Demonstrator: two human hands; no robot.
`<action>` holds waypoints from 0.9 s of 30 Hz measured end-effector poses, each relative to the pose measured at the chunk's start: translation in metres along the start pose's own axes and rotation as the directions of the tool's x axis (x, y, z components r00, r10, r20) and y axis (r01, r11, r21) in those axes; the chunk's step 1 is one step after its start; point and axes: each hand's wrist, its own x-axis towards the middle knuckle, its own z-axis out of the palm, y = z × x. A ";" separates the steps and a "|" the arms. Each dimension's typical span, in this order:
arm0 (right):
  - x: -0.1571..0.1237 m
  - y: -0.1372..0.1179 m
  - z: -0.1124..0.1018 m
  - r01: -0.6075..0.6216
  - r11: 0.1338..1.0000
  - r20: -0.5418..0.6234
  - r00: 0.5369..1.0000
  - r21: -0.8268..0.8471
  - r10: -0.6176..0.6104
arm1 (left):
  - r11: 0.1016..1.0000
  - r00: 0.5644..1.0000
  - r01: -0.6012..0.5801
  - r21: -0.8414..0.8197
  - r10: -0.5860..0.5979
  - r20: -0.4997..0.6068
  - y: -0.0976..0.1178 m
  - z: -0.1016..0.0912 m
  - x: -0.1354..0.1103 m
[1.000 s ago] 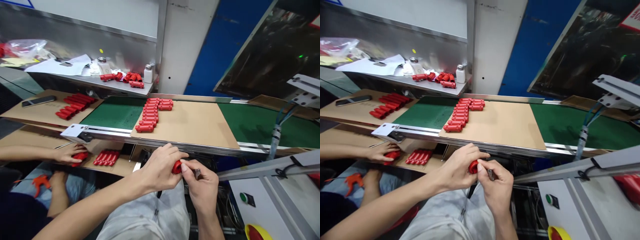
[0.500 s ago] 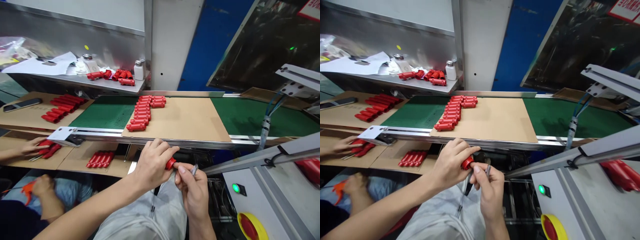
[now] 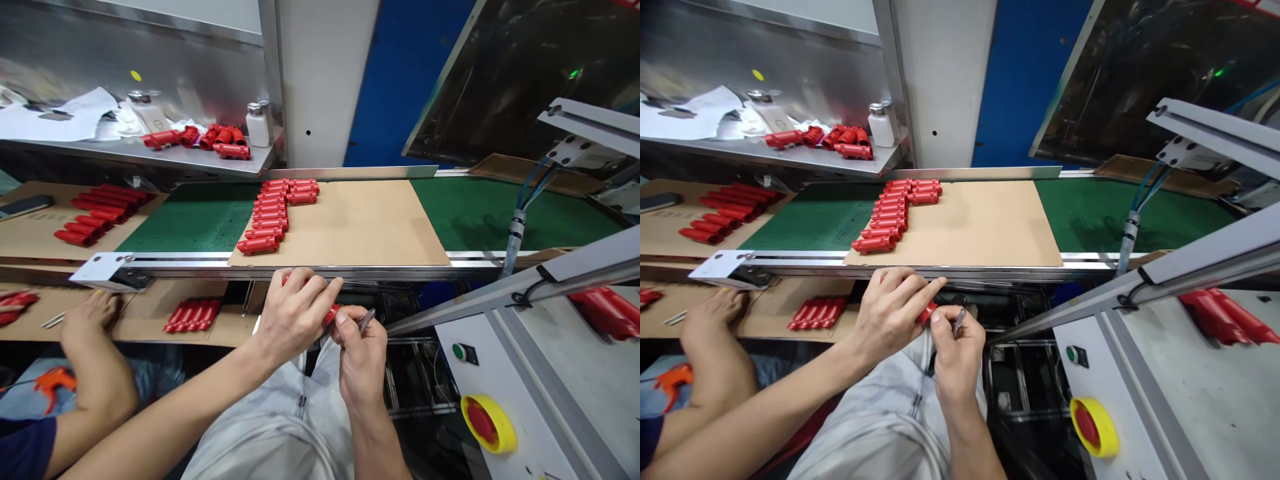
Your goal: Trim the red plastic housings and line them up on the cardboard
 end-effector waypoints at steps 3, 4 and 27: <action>0.004 -0.011 -0.005 -0.068 0.994 0.043 0.997 0.084 0.065 | 0.896 0.969 0.246 -0.371 -0.225 0.098 -0.001 0.000 -0.001; 0.005 -0.015 -0.009 -0.097 0.985 0.057 0.994 0.142 0.089 | 0.755 0.930 0.366 -0.545 -0.316 0.187 -0.001 -0.001 -0.003; -0.035 -0.073 -0.057 0.513 0.312 0.450 0.856 -0.800 -0.254 | -0.064 0.918 0.158 -0.985 -0.358 0.171 0.005 -0.002 -0.034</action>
